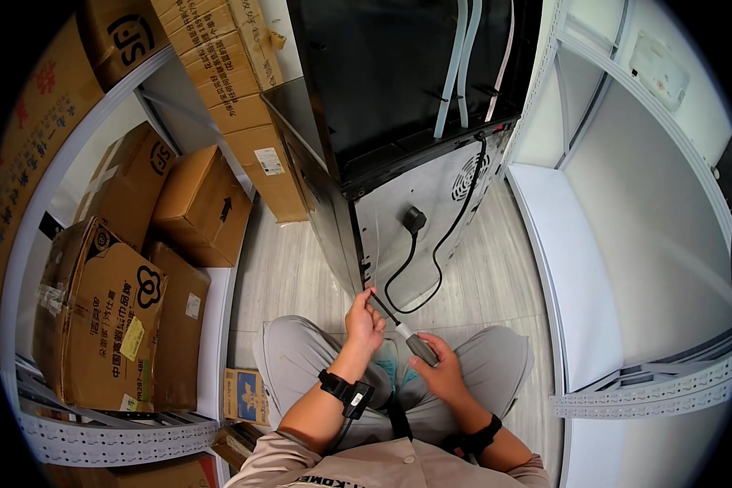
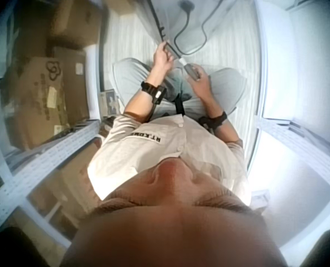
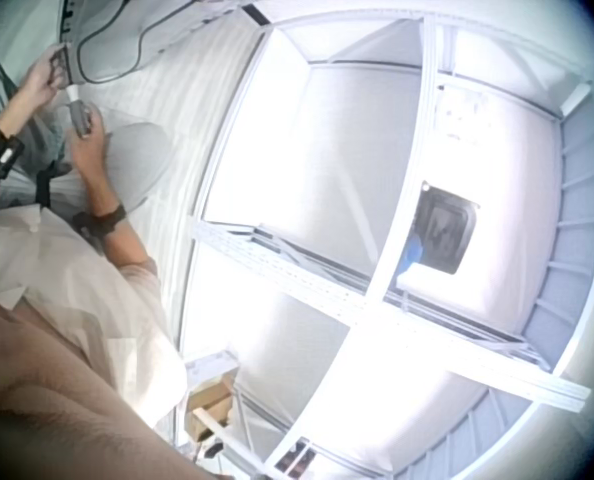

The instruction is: The person uses a screwdriver to remove screws from the back panel of a black appliance. They work methodically, unscrewing fasteners and setting them aside while seated on the floor.

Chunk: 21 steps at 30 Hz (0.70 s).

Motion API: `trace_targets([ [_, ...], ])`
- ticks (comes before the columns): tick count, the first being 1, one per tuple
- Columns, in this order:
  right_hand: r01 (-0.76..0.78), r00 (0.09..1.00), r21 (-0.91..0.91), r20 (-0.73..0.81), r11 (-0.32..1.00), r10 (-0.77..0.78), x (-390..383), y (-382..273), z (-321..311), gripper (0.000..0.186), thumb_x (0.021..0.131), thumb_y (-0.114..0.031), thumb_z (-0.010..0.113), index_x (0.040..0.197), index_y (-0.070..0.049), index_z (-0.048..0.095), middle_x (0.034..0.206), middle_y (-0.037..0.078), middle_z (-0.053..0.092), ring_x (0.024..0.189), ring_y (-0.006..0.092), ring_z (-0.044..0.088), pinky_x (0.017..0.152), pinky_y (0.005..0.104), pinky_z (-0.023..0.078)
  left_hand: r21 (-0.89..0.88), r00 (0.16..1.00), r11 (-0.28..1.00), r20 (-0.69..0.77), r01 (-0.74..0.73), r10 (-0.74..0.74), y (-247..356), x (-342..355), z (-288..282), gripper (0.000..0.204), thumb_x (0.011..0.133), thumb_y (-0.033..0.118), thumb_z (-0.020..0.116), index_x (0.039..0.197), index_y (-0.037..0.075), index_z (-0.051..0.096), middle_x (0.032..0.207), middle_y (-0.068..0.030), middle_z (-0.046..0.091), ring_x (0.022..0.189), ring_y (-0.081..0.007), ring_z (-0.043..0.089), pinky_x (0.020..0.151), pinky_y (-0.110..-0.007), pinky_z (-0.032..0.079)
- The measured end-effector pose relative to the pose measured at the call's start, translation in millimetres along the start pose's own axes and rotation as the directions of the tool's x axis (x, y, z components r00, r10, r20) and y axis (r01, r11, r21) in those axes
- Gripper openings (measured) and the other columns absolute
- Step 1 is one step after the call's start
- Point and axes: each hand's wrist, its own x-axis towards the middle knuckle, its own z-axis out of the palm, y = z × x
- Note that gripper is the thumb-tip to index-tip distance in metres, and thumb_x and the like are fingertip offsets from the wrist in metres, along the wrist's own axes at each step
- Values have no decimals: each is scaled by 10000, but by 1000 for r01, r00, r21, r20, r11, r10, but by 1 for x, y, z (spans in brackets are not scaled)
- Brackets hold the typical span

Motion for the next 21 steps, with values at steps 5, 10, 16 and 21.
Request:
trace_targets([
  [5,-185,982,216,8,959,187,5,15,-12,457,845,-45,697,1280,-31,558,1025,38,622,867,98,566,789,252,474,-20,1000,1000,24,-3,4,-1,2,0,143,931,244,567,979,118,616,535,59,212,429,-88,182,415,-265,177],
  [10,-1,994,87,-111,996,11,4,6,-4,461,819,-25,711,1260,-21,575,1057,54,643,883,109,588,796,255,483,-25,999,999,45,29,-27,-1,2,0,163,940,264,539,976,119,605,529,55,197,434,-90,175,415,-266,177],
  [16,-57,994,-55,-91,997,52,4,0,-6,441,798,-31,724,1220,-6,599,1111,72,643,968,133,603,845,270,484,-58,995,995,57,87,-84,3,3,0,156,936,252,532,977,122,608,524,49,186,438,-97,184,417,-268,183],
  [21,57,989,-196,-122,979,-82,3,7,-2,435,799,-41,724,1213,0,595,1066,70,658,963,148,609,867,290,483,-91,990,986,38,137,-134,6,-2,5,134,927,243,543,923,138,625,517,49,211,446,-99,209,418,-262,194],
])
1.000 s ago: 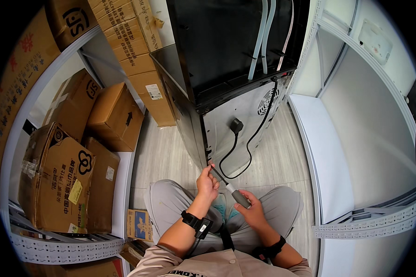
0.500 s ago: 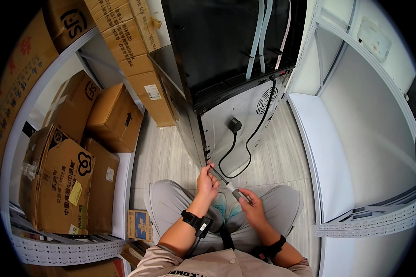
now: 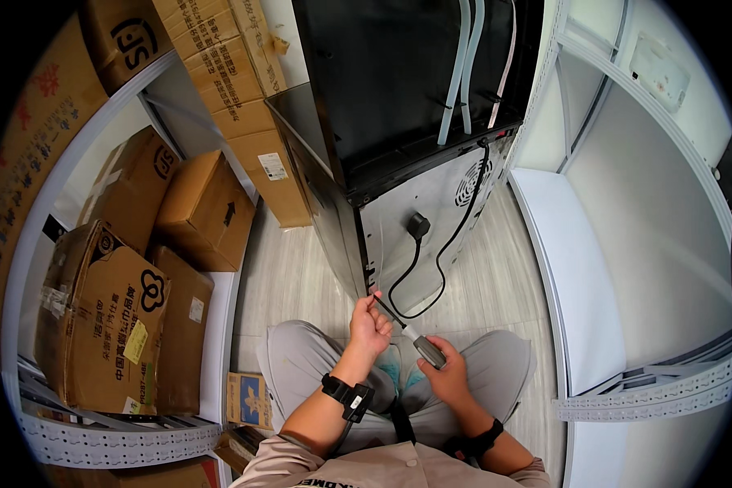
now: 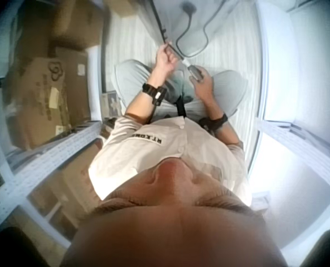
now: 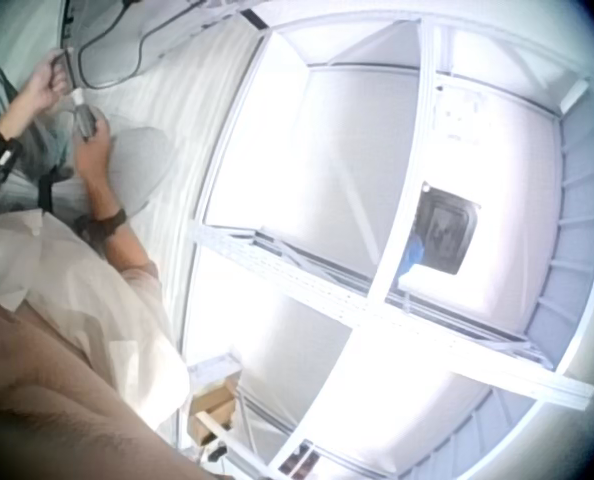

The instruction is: The person uses a screwdriver to remove screws from the back panel of a black appliance. They work methodically, unscrewing fasteners and setting them aside while seated on the floor.

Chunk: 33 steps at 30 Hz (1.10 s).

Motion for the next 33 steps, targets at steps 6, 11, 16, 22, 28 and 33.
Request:
trace_targets([
  [6,-2,998,100,64,995,-4,-1,2,-1,385,832,-66,708,1198,-11,602,1045,59,658,958,144,604,858,271,477,7,999,999,2,-33,33,-1,3,-4,125,923,249,555,919,147,629,511,51,212,434,-100,202,412,-263,187],
  [11,-197,980,305,100,932,174,4,10,-4,417,849,-55,712,1234,7,565,1037,34,635,886,103,583,769,250,487,10,998,998,-10,-68,68,-4,6,-7,119,925,249,555,893,154,617,508,52,216,431,-99,196,407,-264,181],
  [16,-86,994,162,81,983,74,1,16,-1,414,853,-79,716,1229,17,572,974,53,663,833,113,594,759,258,488,13,998,998,12,-63,63,-6,6,-7,125,926,254,551,873,154,603,509,54,221,432,-97,199,404,-265,185],
  [22,-393,905,353,312,849,290,0,-18,-6,340,935,-157,631,1222,12,558,973,113,687,639,117,594,561,254,475,48,995,995,50,-91,89,-5,5,-8,148,923,247,517,843,134,571,517,54,236,441,-95,207,410,-268,189],
  [28,-474,866,442,388,761,314,-2,-6,-9,309,1000,-213,510,1224,-3,542,928,129,693,519,120,550,455,254,424,82,989,990,107,-114,105,-10,8,-14,155,905,236,485,832,107,531,524,48,232,439,-101,194,411,-285,187],
  [33,-533,833,438,421,724,359,-6,-9,-14,291,991,-204,522,1214,-19,550,906,118,687,497,112,532,433,240,391,154,987,976,80,-151,140,-14,7,-19,198,913,256,451,818,98,523,523,45,233,437,-99,197,409,-281,183],
])
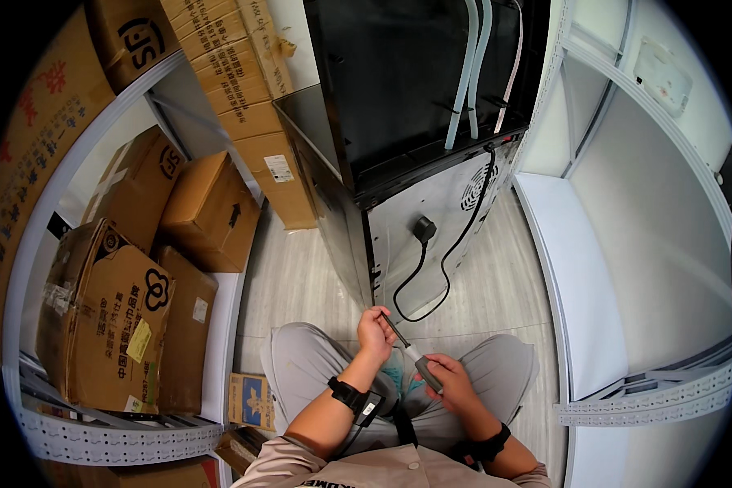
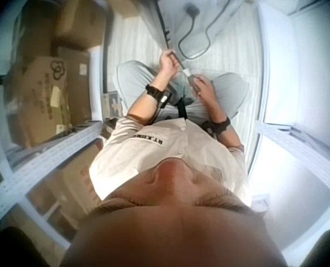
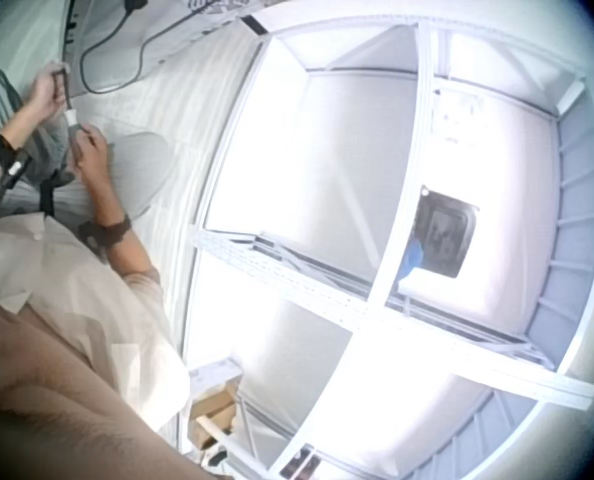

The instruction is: The person uses a screwdriver to remove screws from the back panel of a black appliance. They work methodically, unscrewing fasteners and setting them aside while seated on the floor.

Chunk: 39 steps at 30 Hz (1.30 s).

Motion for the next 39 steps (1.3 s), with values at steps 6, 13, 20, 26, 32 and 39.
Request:
trace_targets([
  [6,-32,999,-46,-37,998,30,-12,-2,4,293,987,-207,528,1221,-31,546,872,129,672,475,135,505,430,254,368,35,998,998,45,43,-44,-4,-3,-6,246,956,283,477,788,107,513,528,49,269,430,-91,219,402,-268,184],
  [13,106,978,-422,-121,901,-171,-25,-6,3,307,951,-192,594,1211,-31,563,895,78,654,667,117,578,542,261,445,274,995,958,-77,86,-67,-18,-8,0,315,1013,330,498,782,116,499,566,33,356,417,-90,269,384,-258,217],
  [20,180,918,-686,-139,705,-371,-34,-19,7,321,896,-197,652,1162,-25,600,881,87,629,757,156,594,691,299,482,336,989,942,-129,-22,69,-32,0,-11,270,1002,297,483,802,115,494,573,40,379,440,-96,309,398,-258,240],
  [26,318,854,-542,-194,778,-484,-43,-45,-3,296,906,-112,645,1181,-20,586,942,49,625,838,115,574,756,266,470,-153,924,912,103,380,-368,-9,-13,3,110,873,134,444,781,95,490,617,6,401,507,-127,350,447,-262,280],
  [32,432,813,-449,-182,782,-554,-67,-70,-7,296,900,-53,649,1180,9,575,991,39,634,877,90,576,781,242,466,-66,899,908,189,414,-396,-5,-39,36,131,826,147,460,836,68,565,679,-33,511,555,-162,424,521,-295,353],
  [39,475,767,-463,-200,749,-610,-92,-76,-3,287,896,-51,656,1168,6,586,986,34,635,864,80,576,772,231,463,-52,842,892,359,450,-403,1,-70,62,194,983,169,417,1086,54,534,626,5,423,564,-105,371,508,-241,313],
])
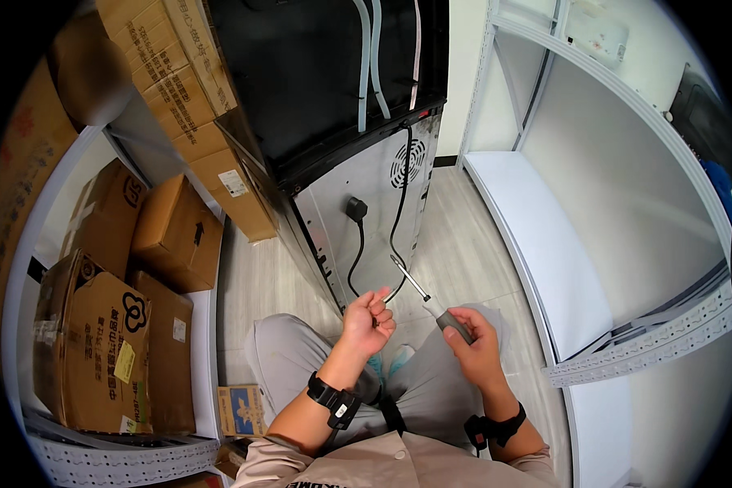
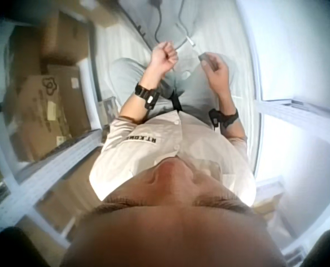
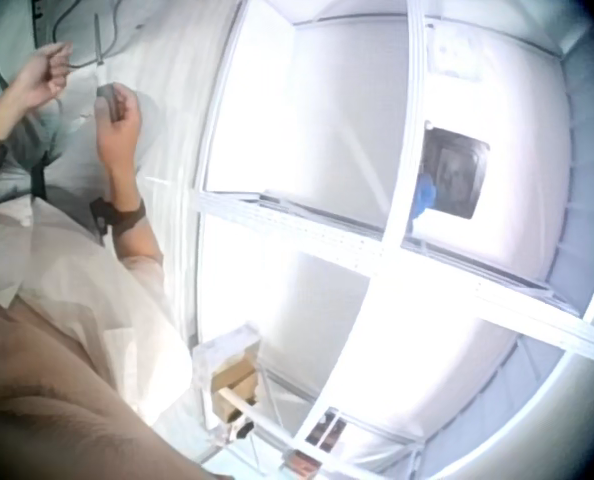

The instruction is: The person uses a screwdriver to remove screws from the back panel of a black appliance. They work methodically, unscrewing fasteners and setting them aside while seated on the floor.

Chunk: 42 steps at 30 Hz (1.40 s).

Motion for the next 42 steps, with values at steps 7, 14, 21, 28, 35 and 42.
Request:
trace_targets([
  [7,98,994,-57,-38,994,-100,-20,-30,0,305,895,-108,664,1171,-4,585,888,-14,603,678,29,494,579,193,386,28,982,993,-142,-118,121,-13,-28,53,252,984,74,387,1213,32,482,741,7,461,586,-99,364,516,-226,318],
  [14,193,976,-243,-55,951,-212,-25,-63,-4,306,870,-77,685,1154,1,602,928,29,610,805,74,574,697,230,466,35,994,993,26,-110,109,-17,-36,87,238,928,54,412,1128,18,538,794,-24,530,645,-127,454,589,-238,400],
  [21,87,994,-278,-40,956,-102,-21,-79,-21,304,873,-101,684,1154,-18,607,901,29,615,777,84,579,672,239,469,121,978,988,170,98,-118,-37,-29,106,277,917,233,474,1091,32,553,598,41,353,544,-103,359,485,-246,295],
  [28,39,999,-238,-20,970,-45,24,-66,-51,310,874,-117,693,1152,-14,603,907,37,633,732,80,564,622,244,455,469,994,883,105,-31,-21,-51,7,124,241,1004,252,534,1102,43,600,591,82,302,508,-55,281,448,-218,243],
  [35,42,999,-189,-16,981,-45,92,-59,-86,319,865,-109,699,1153,-8,604,886,48,653,709,81,567,612,250,461,617,991,780,128,-105,32,-56,75,142,268,998,273,569,1079,36,664,557,76,364,470,-39,261,450,-228,221],
  [42,120,979,-206,-135,971,-150,140,-69,-106,321,839,-88,713,1129,11,617,901,75,677,763,94,610,672,240,487,658,956,712,288,-245,62,-53,136,174,228,989,262,589,1002,40,640,576,87,398,485,-23,296,458,-223,220],
])
